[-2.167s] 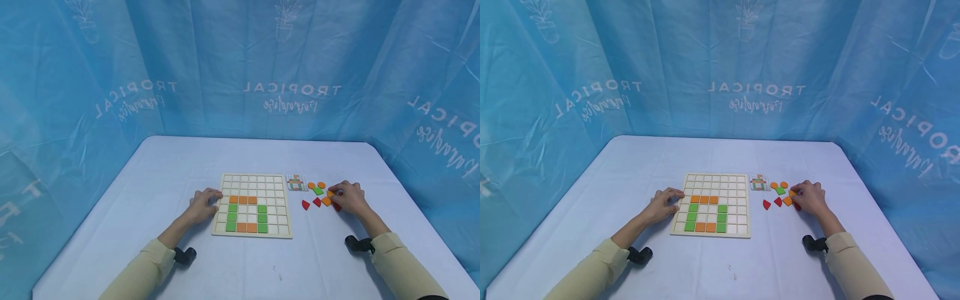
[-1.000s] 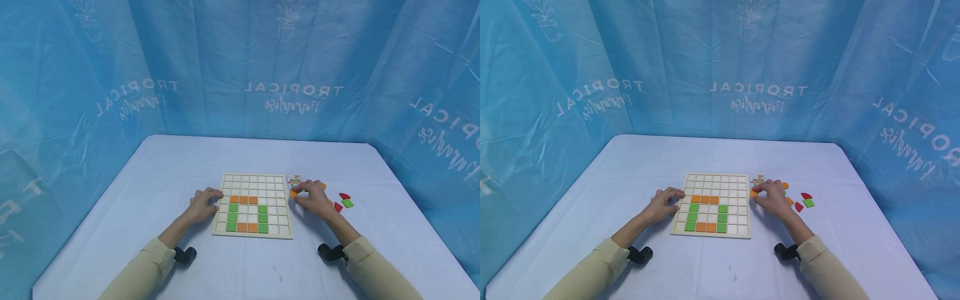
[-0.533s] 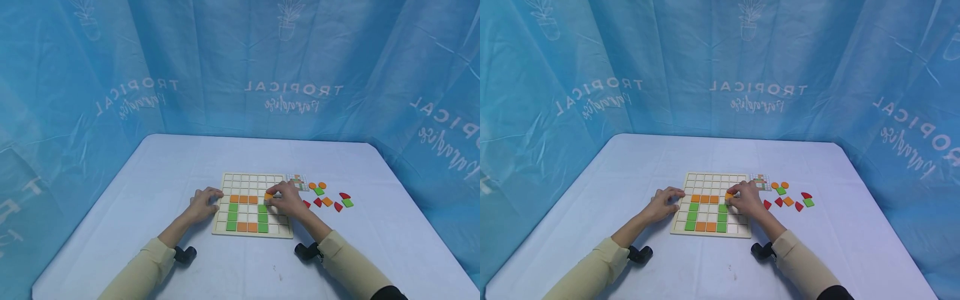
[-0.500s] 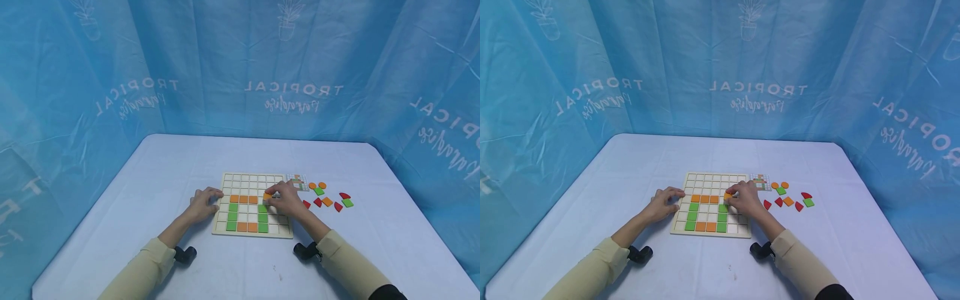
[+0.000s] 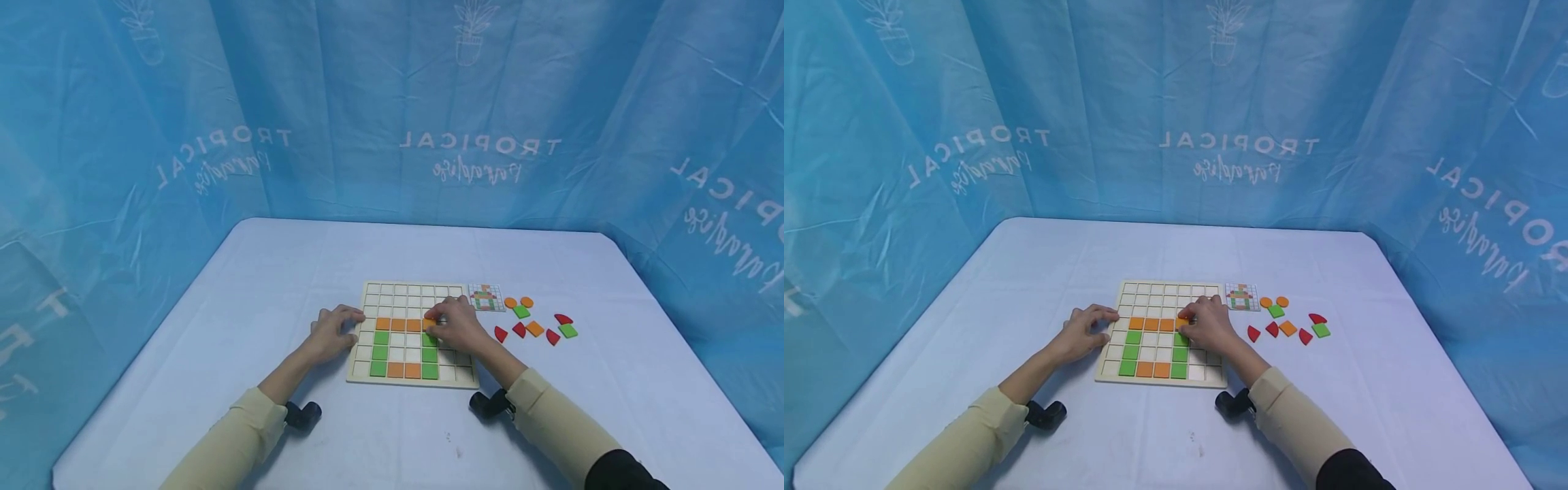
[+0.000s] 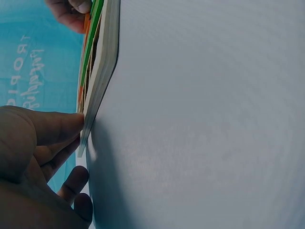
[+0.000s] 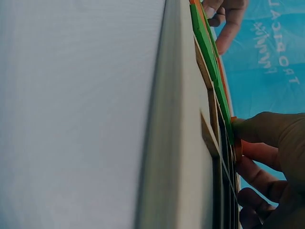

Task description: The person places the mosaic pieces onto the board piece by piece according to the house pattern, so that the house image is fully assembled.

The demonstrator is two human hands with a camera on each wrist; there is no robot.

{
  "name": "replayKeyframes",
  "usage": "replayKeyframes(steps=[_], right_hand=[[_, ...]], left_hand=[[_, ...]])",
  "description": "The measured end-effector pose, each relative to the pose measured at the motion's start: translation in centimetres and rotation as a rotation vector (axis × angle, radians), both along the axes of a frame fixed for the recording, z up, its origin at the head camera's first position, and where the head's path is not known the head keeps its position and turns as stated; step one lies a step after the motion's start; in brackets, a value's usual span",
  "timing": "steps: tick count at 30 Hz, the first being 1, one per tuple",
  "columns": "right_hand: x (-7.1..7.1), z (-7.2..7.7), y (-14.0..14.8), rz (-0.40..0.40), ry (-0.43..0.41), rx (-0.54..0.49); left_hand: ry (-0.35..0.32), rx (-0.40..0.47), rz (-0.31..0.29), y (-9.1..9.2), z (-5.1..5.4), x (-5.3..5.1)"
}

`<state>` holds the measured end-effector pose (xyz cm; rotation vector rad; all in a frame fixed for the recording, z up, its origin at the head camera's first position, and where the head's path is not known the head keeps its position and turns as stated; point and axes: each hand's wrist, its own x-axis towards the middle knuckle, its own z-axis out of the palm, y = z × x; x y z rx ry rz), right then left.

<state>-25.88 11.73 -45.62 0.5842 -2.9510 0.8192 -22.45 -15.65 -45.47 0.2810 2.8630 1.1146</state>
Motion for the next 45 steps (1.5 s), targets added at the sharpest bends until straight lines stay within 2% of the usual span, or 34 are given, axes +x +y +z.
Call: replayKeyframes(steps=[19, 25, 30, 37, 42, 45], right_hand=[[0.1, 0.0, 0.0, -0.009, -0.010, 0.016], [0.5, 0.4, 1.1, -0.048, 0.001, -0.040], [0.9, 0.8, 3.1, -0.068, 0.056, -0.088], [1.3, 1.0, 6.6, -0.177, 0.035, -0.117], [1.6, 1.1, 9.3, -0.271, 0.000, -0.102], [1.9, 1.1, 11.2, -0.318, 0.009, -0.081]], left_hand=[[-0.001, -0.002, 0.001, 0.0, 0.2, 0.2], [0.001, -0.001, -0.003, 0.0, 0.1, 0.2], [0.001, -0.003, -0.002, 0.0, 0.1, 0.2], [0.009, -0.014, -0.002, 0.0, 0.0, 0.1], [0.009, -0.011, -0.004, 0.0, 0.0, 0.1], [0.015, -0.009, -0.006, 0.0, 0.0, 0.1]])
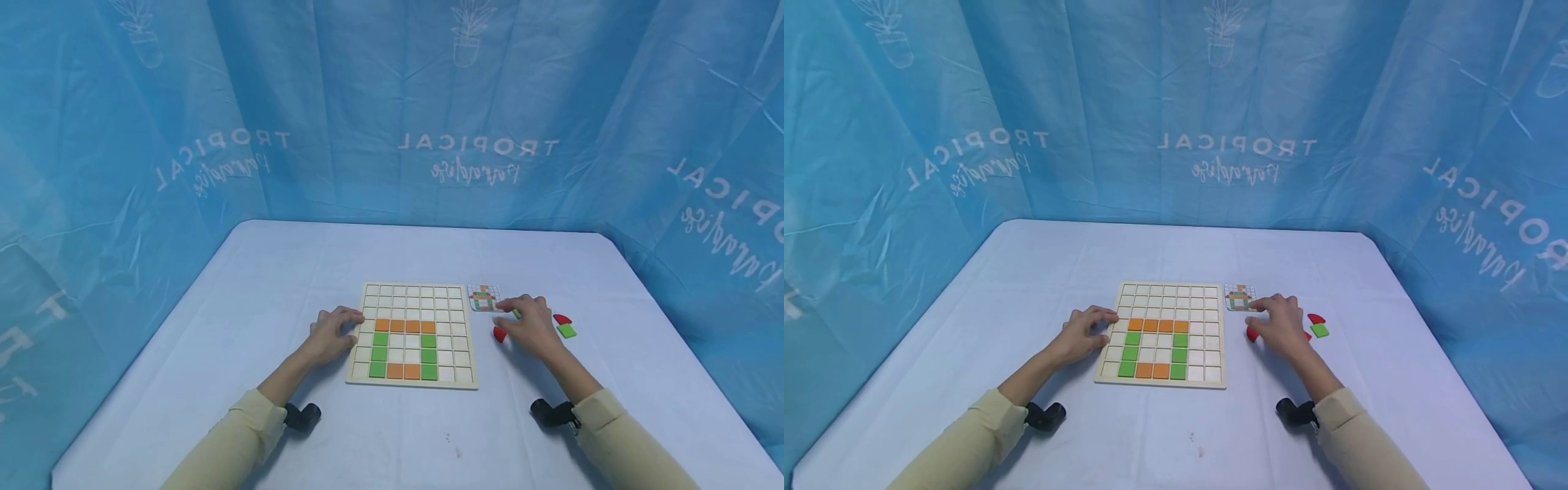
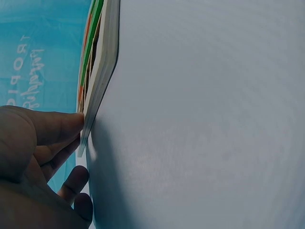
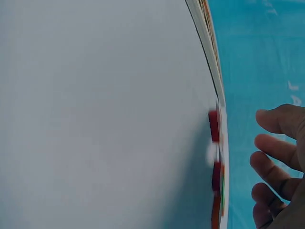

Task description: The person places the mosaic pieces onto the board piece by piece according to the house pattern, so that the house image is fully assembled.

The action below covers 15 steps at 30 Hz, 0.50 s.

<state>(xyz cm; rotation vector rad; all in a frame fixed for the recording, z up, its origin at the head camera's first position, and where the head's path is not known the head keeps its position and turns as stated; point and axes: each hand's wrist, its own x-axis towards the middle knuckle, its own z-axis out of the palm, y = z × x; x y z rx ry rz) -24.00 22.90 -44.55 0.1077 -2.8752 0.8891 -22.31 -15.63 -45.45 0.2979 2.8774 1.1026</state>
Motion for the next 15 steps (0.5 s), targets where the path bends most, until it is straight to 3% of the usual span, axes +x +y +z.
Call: replayKeyframes(steps=[8, 15], right_hand=[[1.6, 0.0, 4.8, -0.048, 0.001, 0.012], [2.9, -0.3, 7.6, -0.031, -0.013, 0.064]], left_hand=[[-0.006, 0.002, 0.004, 0.1, 0.2, 0.1], [-0.006, 0.007, 0.002, 0.0, 0.1, 0.0]])
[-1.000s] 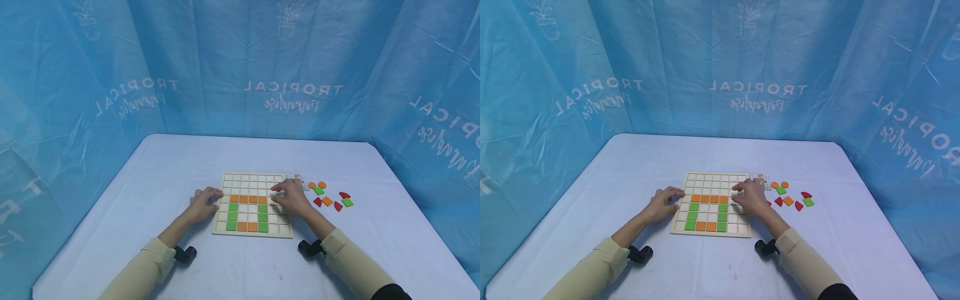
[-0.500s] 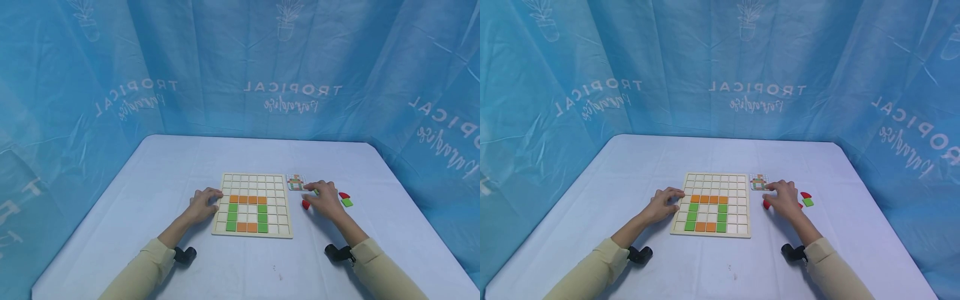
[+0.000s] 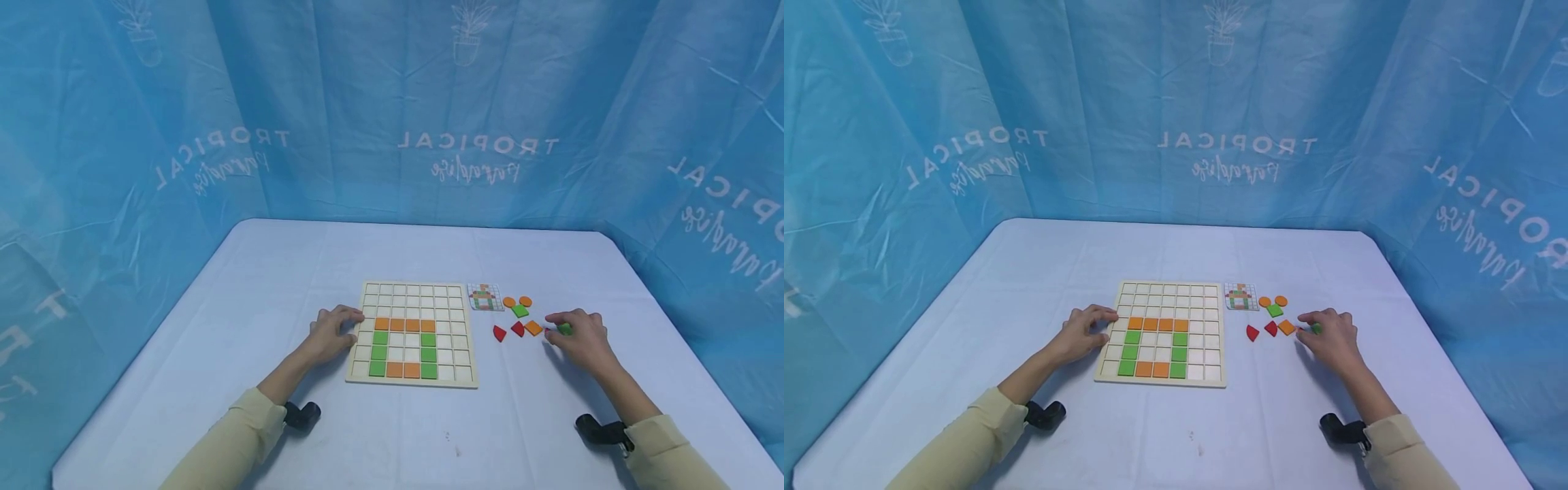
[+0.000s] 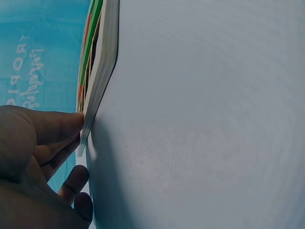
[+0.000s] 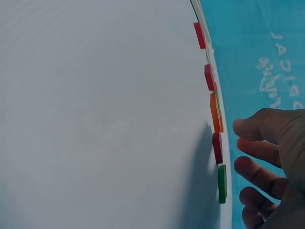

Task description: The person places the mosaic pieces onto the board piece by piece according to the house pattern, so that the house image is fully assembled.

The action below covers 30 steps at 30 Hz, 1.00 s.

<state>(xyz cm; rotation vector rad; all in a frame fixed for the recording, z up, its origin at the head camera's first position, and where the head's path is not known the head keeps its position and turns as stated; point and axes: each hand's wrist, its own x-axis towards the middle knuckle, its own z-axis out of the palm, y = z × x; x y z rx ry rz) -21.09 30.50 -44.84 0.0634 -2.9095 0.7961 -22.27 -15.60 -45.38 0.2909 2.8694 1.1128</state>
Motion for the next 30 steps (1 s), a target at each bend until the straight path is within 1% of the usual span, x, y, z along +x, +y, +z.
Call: replayKeyframes(steps=[5, 8, 13, 18, 25, 30], right_hand=[[0.7, -0.3, 1.3, 0.005, -0.020, 0.016], [0.9, -0.5, 1.9, 0.011, -0.018, 0.017], [0.6, -0.9, 2.2, 0.017, 0.002, 0.055], [-0.1, -0.9, 1.8, 0.035, 0.025, 0.094], [-0.7, -0.8, 1.2, 0.050, -0.002, 0.113], [-0.6, -0.7, 1.3, 0.057, -0.012, 0.128]], left_hand=[[0.006, 0.008, -0.006, 0.0, 0.0, 0.0], [0.001, 0.005, -0.001, 0.0, 0.0, 0.0], [-0.006, -0.001, 0.004, 0.0, -0.1, -0.1], [-0.012, -0.005, 0.007, 0.0, -0.2, -0.1], [-0.023, -0.002, 0.015, 0.0, -0.1, 0.0], [-0.025, -0.003, 0.018, 0.0, -0.1, -0.1]])
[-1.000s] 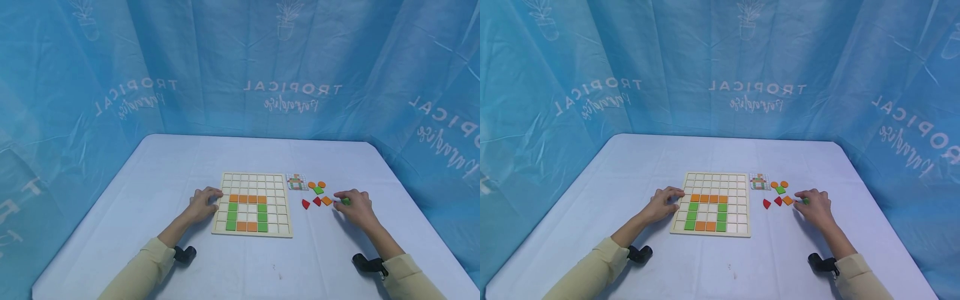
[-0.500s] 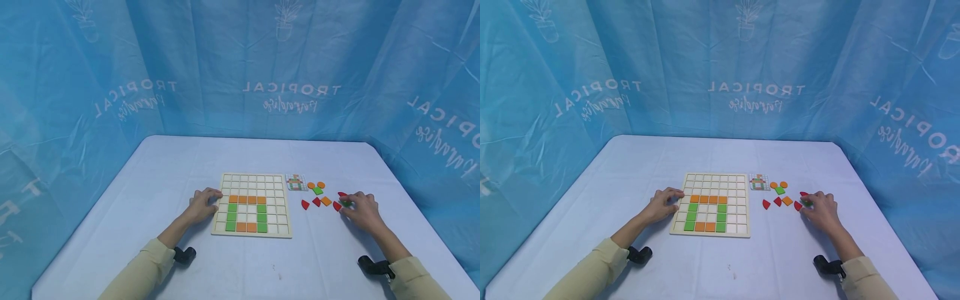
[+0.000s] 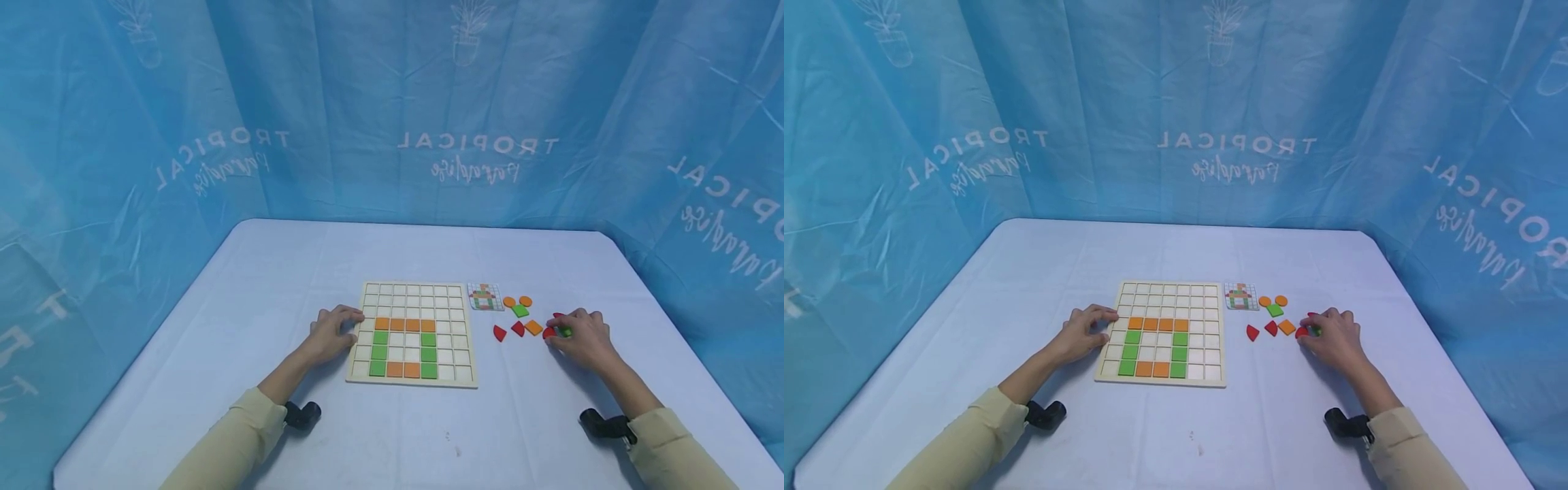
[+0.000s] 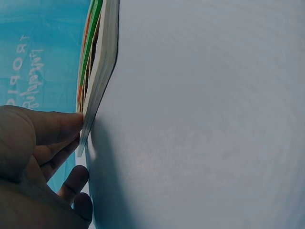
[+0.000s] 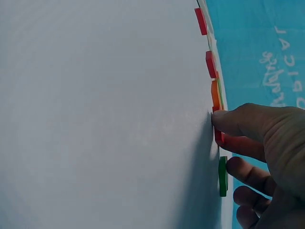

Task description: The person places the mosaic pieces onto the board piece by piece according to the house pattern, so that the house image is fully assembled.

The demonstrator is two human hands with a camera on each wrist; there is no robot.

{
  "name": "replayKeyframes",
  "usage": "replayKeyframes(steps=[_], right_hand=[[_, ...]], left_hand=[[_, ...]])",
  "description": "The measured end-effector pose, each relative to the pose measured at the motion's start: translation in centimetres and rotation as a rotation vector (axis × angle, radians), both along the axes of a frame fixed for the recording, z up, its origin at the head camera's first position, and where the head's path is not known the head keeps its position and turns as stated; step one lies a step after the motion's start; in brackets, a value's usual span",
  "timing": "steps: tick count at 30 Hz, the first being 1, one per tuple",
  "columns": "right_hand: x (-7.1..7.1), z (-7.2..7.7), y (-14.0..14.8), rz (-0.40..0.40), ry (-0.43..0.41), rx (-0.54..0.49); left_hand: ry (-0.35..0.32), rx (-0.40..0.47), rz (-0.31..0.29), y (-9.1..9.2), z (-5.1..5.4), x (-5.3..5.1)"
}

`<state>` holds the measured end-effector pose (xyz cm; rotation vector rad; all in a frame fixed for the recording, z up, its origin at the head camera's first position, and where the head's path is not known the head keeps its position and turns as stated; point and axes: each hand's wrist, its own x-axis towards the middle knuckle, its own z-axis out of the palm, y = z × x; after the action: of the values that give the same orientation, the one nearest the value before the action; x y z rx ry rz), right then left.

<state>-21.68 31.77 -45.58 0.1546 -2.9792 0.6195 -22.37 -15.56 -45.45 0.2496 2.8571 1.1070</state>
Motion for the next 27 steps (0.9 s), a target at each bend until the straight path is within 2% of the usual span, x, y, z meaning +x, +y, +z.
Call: replayKeyframes(steps=[7, 18, 22, 27], right_hand=[[0.4, 0.0, 0.3, -0.025, -0.024, -0.017], [0.3, 0.3, 0.1, -0.005, 0.024, -0.048], [0.2, 1.0, -1.3, 0.017, 0.053, -0.099], [-0.2, 1.7, -4.9, 0.033, 0.064, -0.132]], left_hand=[[0.005, 0.001, 0.001, 0.0, 0.0, 0.0], [0.019, 0.008, -0.006, -0.2, 0.0, 0.3], [0.027, 0.011, -0.008, -0.2, 0.0, 0.2], [0.031, 0.008, -0.020, -0.1, 0.1, 0.2]])
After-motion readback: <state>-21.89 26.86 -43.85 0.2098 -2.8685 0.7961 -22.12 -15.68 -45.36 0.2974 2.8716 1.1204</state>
